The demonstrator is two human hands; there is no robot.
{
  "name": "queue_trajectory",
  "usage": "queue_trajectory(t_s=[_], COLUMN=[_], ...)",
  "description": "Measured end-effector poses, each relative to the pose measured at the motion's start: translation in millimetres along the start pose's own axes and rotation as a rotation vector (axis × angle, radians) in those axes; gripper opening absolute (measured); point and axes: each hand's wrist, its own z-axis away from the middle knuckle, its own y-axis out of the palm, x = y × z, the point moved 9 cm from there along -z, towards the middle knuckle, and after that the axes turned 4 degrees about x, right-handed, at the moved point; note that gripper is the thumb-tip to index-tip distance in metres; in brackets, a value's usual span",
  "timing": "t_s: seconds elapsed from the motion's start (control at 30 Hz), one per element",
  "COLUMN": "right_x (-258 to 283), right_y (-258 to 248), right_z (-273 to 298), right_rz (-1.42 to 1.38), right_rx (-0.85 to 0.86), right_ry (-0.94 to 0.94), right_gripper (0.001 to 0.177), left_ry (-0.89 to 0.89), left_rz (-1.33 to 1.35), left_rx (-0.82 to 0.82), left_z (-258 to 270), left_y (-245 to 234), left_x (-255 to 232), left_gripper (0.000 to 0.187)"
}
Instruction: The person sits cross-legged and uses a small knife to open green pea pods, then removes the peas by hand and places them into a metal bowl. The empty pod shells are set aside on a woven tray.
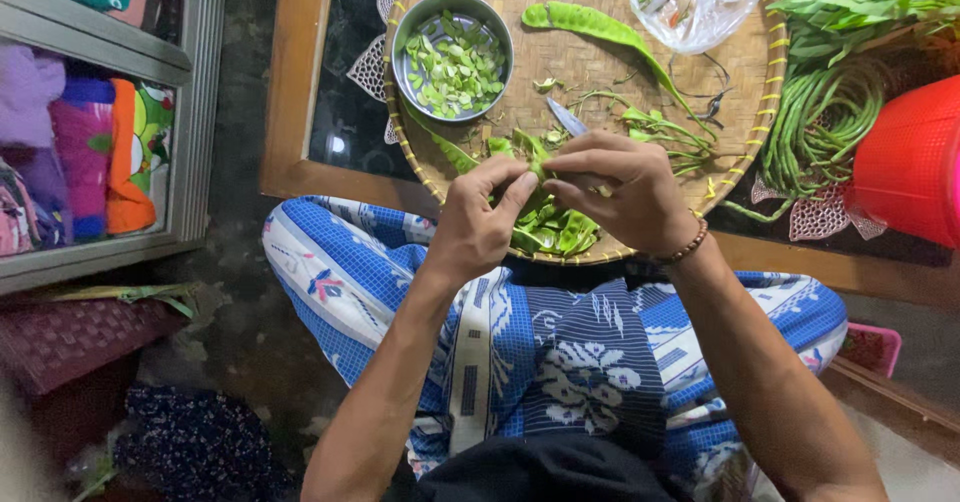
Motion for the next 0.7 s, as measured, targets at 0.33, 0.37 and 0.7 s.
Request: queue_trajectory(t_s=[0.33, 0.37, 0.7], right_x=[-61.3, -64.1, -50.3], right_y=[27.7, 32.0, 22.3], right_z=[28.8, 32.2, 27.2], right_rz=[-0.957, -1.084, -0.707], right_rx=[-0.049, -0.062, -0.062], right_ry=[0.447, 0.492, 0.464], right_gripper=[0.020, 0.021, 0.021], left_ry=[0.011, 0.009, -0.141], left_rz=[0.171, 0.197, 0.146], left_rx=[0.129, 0.139, 0.019], left_z=[-0.5, -0.4, -5.3], left_y=[6.1, 7.2, 9.7], left_x=[-11.9, -11.0, 17.1], left_gripper=[0.018, 0.018, 0.019])
